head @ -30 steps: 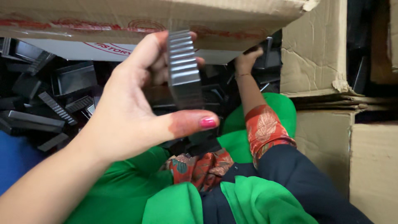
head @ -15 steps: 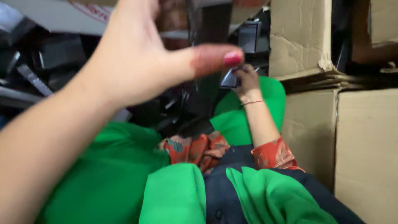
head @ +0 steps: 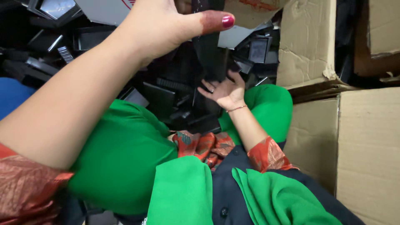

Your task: The person sits on the floor and repeatedly picks up small black plastic components from a pile, inspects them by turning them over, and places them into a cardboard box. The task involves handling many similar items one by one.

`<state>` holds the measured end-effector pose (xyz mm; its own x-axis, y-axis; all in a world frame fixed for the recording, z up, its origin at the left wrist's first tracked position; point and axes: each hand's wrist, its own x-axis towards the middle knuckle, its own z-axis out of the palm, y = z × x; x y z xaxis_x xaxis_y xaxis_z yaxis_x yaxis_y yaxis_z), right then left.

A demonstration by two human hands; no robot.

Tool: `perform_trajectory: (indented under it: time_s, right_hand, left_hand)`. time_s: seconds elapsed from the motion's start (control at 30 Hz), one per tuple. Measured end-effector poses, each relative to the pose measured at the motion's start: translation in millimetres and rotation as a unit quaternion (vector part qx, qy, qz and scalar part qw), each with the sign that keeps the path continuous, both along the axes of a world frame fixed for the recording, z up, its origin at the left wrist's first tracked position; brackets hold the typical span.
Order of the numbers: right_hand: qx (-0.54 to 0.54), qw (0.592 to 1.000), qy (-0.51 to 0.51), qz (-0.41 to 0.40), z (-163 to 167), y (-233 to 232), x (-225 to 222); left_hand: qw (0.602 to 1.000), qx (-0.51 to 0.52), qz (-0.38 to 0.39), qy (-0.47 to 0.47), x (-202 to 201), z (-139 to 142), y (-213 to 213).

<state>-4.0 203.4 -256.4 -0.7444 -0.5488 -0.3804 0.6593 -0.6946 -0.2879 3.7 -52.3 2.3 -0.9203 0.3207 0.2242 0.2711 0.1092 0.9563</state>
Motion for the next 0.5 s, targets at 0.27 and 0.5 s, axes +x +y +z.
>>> perform_trajectory:
  time_s: [0.27, 0.5]
  right_hand:
    - [0.244, 0.968, -0.058, 0.019, -5.0, -32.1, -45.4]
    - [0.253, 0.861, 0.395, -0.195, 73.3, -17.6, 30.6]
  left_hand:
    - [0.999, 0.042, -0.011, -0.017, -7.7, -10.6, 10.1]
    - [0.994, 0.093, -0.024, -0.057, -11.4, -12.0, -2.0]
